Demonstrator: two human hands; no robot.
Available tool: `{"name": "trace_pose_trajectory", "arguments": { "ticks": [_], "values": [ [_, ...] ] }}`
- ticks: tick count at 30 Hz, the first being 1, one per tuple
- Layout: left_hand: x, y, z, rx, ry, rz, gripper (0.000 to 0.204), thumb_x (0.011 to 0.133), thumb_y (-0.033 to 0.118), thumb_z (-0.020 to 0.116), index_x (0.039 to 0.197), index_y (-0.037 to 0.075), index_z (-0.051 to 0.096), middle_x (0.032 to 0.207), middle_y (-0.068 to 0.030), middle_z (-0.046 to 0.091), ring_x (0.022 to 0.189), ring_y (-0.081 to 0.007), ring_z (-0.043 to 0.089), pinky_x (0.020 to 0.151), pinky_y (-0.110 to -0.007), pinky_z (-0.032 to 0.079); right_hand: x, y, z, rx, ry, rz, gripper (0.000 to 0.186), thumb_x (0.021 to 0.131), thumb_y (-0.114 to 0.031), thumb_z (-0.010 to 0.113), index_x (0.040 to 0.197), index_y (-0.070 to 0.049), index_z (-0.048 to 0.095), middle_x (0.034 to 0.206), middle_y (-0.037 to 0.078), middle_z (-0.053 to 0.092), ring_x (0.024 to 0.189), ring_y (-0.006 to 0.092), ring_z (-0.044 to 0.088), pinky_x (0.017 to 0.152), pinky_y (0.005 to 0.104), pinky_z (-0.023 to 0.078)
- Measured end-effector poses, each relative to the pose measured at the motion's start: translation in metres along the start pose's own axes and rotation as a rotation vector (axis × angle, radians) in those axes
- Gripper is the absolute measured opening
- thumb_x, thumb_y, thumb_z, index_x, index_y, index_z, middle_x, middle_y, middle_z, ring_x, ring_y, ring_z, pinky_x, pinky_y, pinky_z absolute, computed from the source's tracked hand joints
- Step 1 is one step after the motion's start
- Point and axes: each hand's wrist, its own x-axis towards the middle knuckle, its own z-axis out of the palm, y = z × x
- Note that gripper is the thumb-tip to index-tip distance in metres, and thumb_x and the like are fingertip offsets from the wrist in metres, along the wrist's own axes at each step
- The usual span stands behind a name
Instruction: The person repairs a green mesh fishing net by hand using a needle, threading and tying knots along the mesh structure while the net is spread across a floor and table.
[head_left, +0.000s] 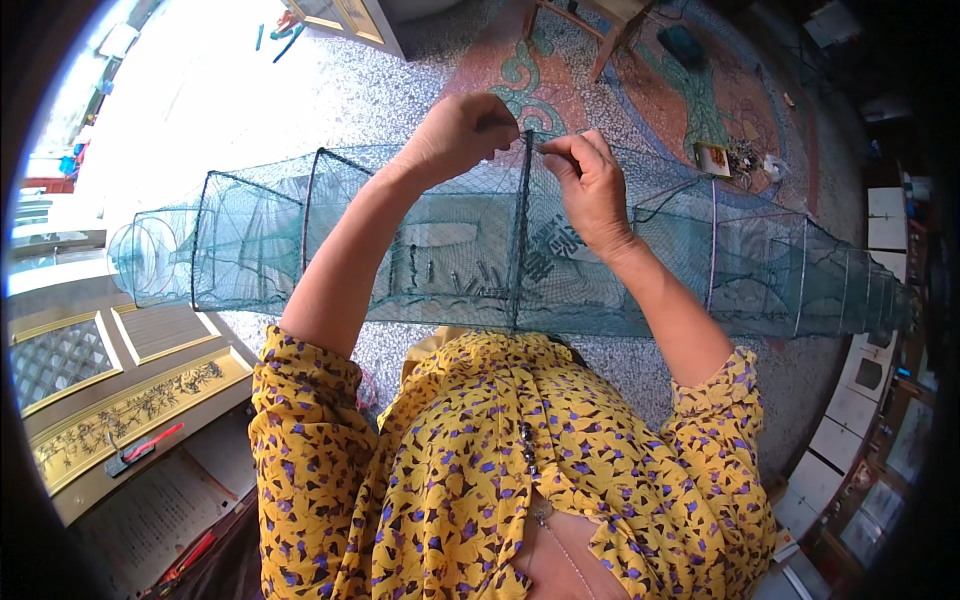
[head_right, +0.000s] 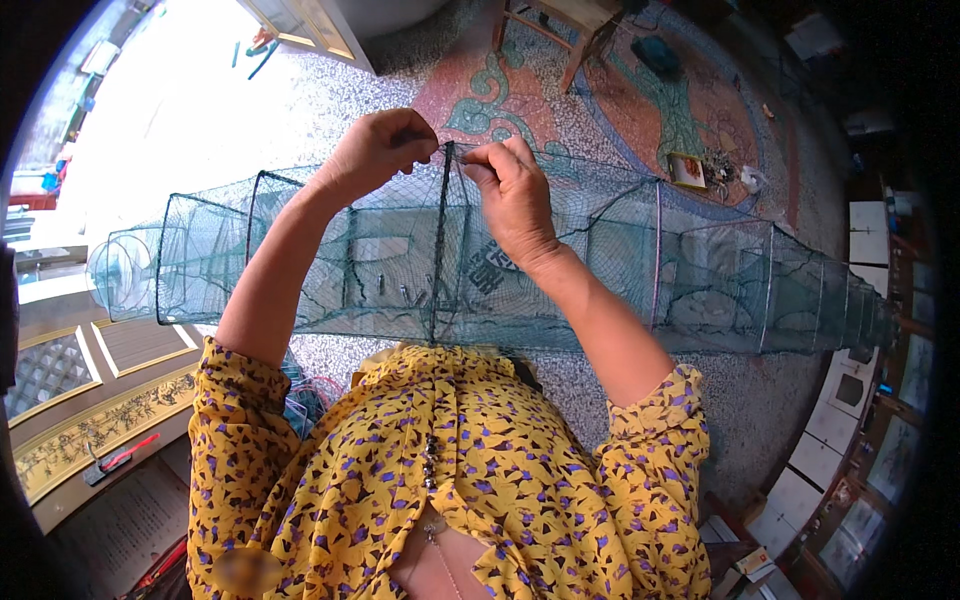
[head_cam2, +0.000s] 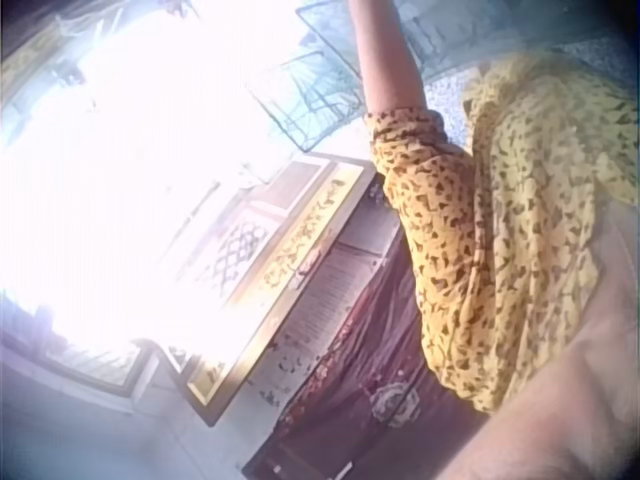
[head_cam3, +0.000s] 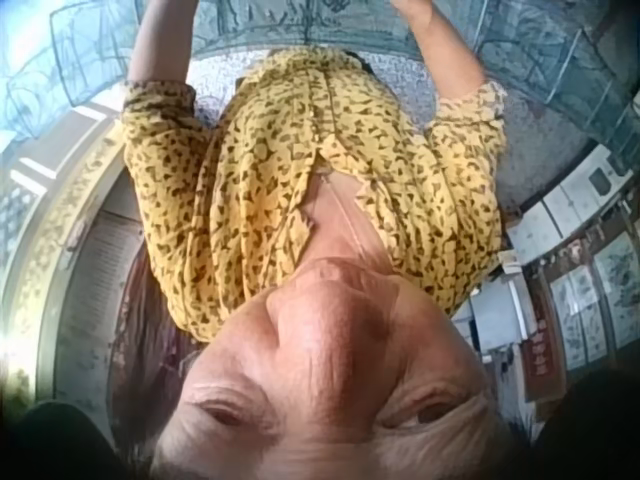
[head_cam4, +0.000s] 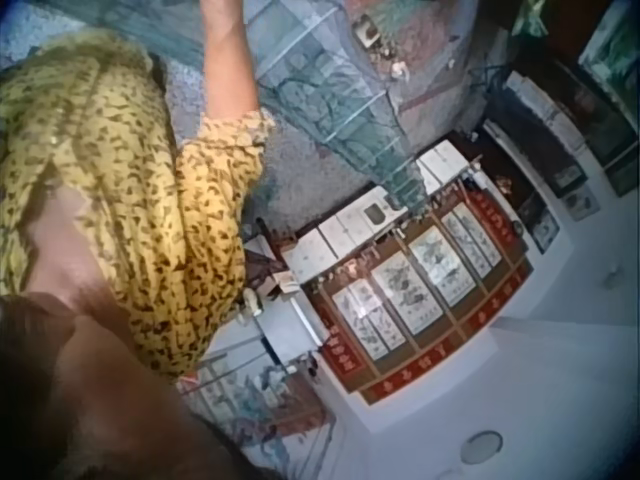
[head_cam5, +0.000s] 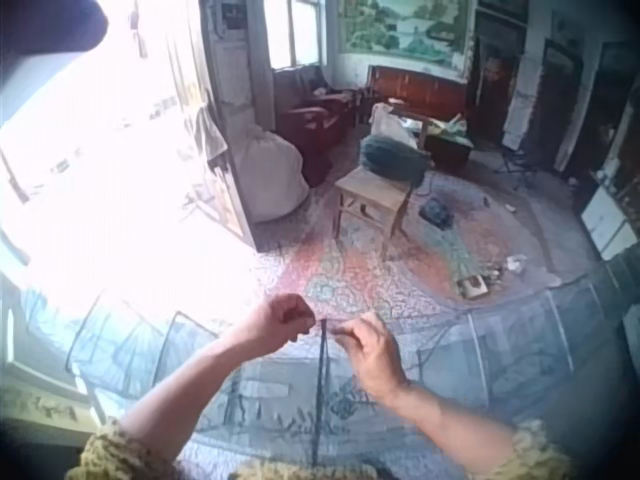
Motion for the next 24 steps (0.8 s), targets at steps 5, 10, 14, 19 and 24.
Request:
{"name": "trace_pose_trajectory", "arguments": {
  "ticks": [5, 10, 14, 19, 24],
  "values": [
    [-0.001, 0.002, 0.002, 0.063, 0.013, -0.036, 0.019, 0.089, 0.017, 0.057, 0.092, -0.001, 0.059, 0.074, -0.0039, 0.060, 0.066, -0.0097, 0.055, 0.061, -0.025, 0.047, 0.001, -0.014, 0.008, 0.115, 0.053, 0.156, 0.012, 0.080, -0.003, 0.062, 0.088, -0.005, 0.053, 0.079, 0.008, 0.056, 0.068, 0.0247, 0.058, 0.060, 0.0336, 0.047],
    [-0.004, -0.008, 0.000, -0.078, 0.020, -0.112, 0.024, 0.093, 0.022, 0.049, 0.091, -0.001, 0.055, 0.075, -0.0033, 0.055, 0.067, -0.0104, 0.052, 0.063, -0.026, 0.045, 0.007, -0.044, -0.002, -0.335, -0.021, -0.210, 0.007, 0.084, -0.005, 0.055, 0.091, -0.004, 0.053, 0.084, 0.010, 0.060, 0.077, 0.0271, 0.059, 0.067, 0.0366, 0.048],
    [-0.005, 0.003, -0.008, -0.303, 0.120, -0.055, 0.024, 0.094, 0.024, 0.049, 0.092, 0.000, 0.052, 0.076, -0.0037, 0.053, 0.068, -0.0097, 0.050, 0.063, -0.025, 0.044, 0.029, -0.039, 0.016, -0.431, -0.072, -0.186, 0.010, 0.083, -0.008, 0.057, 0.092, -0.003, 0.057, 0.084, 0.012, 0.060, 0.078, 0.0293, 0.059, 0.068, 0.0376, 0.049],
    [-0.002, 0.001, -0.016, -0.648, 0.101, -0.013, 0.017, 0.093, 0.019, 0.050, 0.092, 0.002, 0.051, 0.079, -0.0048, 0.055, 0.070, -0.0118, 0.053, 0.065, -0.025, 0.045, 0.055, -0.033, 0.000, -0.101, -0.292, 0.080, 0.015, 0.082, -0.020, 0.063, 0.084, -0.005, 0.062, 0.080, 0.009, 0.065, 0.072, 0.0247, 0.063, 0.066, 0.0351, 0.049],
    [0.015, -0.021, -0.017, -0.693, 0.093, -0.227, 0.016, 0.091, 0.015, 0.051, 0.097, 0.000, 0.055, 0.084, -0.0072, 0.059, 0.074, -0.0149, 0.057, 0.069, -0.026, 0.048, 0.093, -0.047, 0.008, 0.001, -0.122, -0.097, 0.016, 0.084, -0.024, 0.060, 0.086, -0.009, 0.065, 0.070, 0.006, 0.065, 0.068, 0.0224, 0.064, 0.061, 0.0339, 0.049]
  ]
}}
